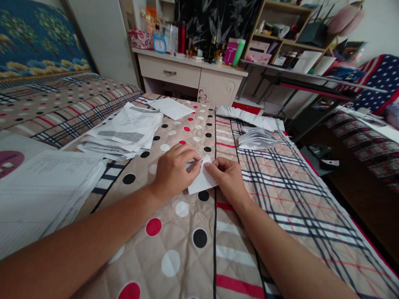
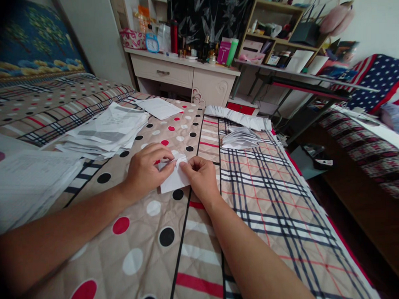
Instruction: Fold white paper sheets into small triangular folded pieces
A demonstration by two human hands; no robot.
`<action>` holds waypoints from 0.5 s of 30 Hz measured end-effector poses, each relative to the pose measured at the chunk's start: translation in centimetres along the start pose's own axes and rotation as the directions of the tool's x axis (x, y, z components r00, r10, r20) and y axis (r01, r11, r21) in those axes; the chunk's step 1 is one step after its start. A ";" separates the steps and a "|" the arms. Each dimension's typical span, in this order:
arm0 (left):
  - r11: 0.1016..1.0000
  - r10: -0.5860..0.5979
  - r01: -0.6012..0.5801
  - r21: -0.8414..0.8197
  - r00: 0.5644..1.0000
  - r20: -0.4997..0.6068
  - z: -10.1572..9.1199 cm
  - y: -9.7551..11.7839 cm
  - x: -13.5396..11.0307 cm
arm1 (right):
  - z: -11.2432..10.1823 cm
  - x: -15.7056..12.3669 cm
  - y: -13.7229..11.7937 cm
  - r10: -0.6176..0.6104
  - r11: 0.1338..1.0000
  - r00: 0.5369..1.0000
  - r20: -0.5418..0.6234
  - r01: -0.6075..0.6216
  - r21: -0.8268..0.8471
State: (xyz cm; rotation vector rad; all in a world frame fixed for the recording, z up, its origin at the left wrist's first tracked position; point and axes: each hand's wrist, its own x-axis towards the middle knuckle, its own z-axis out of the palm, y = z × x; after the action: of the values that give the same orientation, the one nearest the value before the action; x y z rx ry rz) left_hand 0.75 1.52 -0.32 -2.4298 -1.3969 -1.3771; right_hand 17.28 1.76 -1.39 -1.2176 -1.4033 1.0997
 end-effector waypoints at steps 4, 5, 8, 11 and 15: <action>0.998 0.051 -0.051 0.035 0.999 -0.002 -0.1 -0.1 0.0 | 0.1 0.1 0.1 -0.008 0.998 0.999 -0.035 0.006 -0.067; 0.997 0.063 -0.063 0.042 0.998 -0.006 -0.2 -0.1 0.0 | 0.1 0.1 0.1 -0.009 0.997 0.999 -0.039 0.006 -0.078; 0.994 0.093 -0.092 0.058 0.996 -0.015 -0.3 -0.1 0.0 | 0.1 0.2 0.1 -0.002 0.995 0.999 -0.040 -0.002 -0.098; 0.990 0.121 -0.119 0.080 0.993 -0.014 -0.5 -0.1 0.1 | 0.2 0.3 0.0 0.010 0.995 0.999 -0.040 -0.014 -0.103; 0.981 0.161 -0.164 0.103 0.986 0.031 -0.6 0.0 0.1 | 0.1 0.3 0.1 0.022 0.997 0.999 -0.025 -0.023 -0.068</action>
State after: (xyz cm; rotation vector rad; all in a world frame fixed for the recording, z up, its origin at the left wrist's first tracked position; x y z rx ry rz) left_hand 0.35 1.30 0.13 -2.4372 -1.2104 -1.2127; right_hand 17.19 2.07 -1.46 -1.2944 -1.4219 1.0560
